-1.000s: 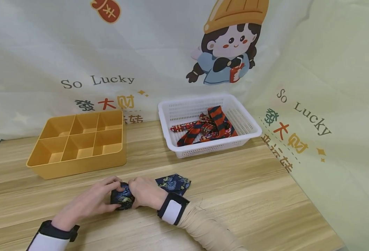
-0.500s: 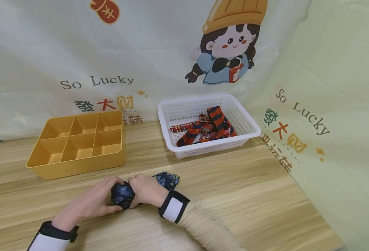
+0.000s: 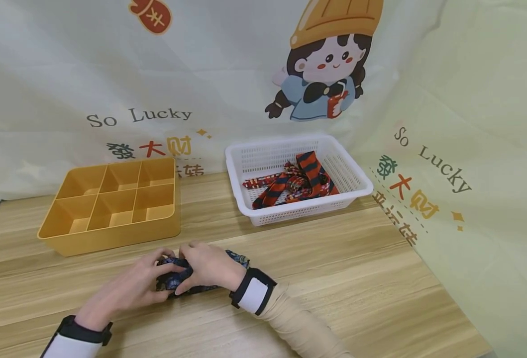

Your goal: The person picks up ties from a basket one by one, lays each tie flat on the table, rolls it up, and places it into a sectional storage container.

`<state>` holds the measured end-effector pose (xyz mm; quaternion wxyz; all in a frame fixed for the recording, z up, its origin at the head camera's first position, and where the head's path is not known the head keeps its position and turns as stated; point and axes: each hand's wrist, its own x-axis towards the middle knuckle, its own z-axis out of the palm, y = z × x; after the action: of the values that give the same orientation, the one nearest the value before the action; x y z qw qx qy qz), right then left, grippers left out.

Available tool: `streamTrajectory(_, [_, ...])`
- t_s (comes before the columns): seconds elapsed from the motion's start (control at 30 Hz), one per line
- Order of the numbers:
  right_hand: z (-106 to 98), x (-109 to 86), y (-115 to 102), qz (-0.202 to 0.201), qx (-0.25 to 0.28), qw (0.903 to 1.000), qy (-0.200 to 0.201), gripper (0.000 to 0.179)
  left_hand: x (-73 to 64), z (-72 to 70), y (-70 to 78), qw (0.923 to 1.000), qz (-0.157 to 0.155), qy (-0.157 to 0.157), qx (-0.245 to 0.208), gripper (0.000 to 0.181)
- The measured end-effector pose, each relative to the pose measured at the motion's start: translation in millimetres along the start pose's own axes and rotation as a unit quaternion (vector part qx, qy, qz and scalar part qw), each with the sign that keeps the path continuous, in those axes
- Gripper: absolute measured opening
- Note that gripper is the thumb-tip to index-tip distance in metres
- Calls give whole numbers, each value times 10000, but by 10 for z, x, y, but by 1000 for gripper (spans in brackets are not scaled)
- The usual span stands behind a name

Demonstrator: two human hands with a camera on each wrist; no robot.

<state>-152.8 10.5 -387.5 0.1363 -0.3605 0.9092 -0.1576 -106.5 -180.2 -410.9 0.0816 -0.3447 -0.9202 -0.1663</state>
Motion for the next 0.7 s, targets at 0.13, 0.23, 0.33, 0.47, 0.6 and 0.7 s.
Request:
streamTrajectory(0.13, [11,-7,-47,-2,-627,9980,68,58,9,11,-4,9996,-116,22,-242,49])
streamTrajectory(0.23, [25,6,-46,156,-716,9973,-42,55,6,3,-4,9984,-254,-11,-512,55])
streamTrajectory(0.33, [43,22,-21,322,-654,9972,-177,54,-9,-14,3,9982,-247,-36,-540,47])
streamTrajectory(0.47, [40,7,-2,278,-677,9970,-238,61,-13,-42,13,9989,-148,-52,-448,31])
streamTrajectory(0.6, [14,-18,-8,49,-545,9984,-100,70,-4,-60,19,9990,-176,-114,-395,29])
streamTrajectory(0.7, [5,-16,-8,-11,-412,9991,-33,67,11,-26,24,9996,-106,-23,-267,32])
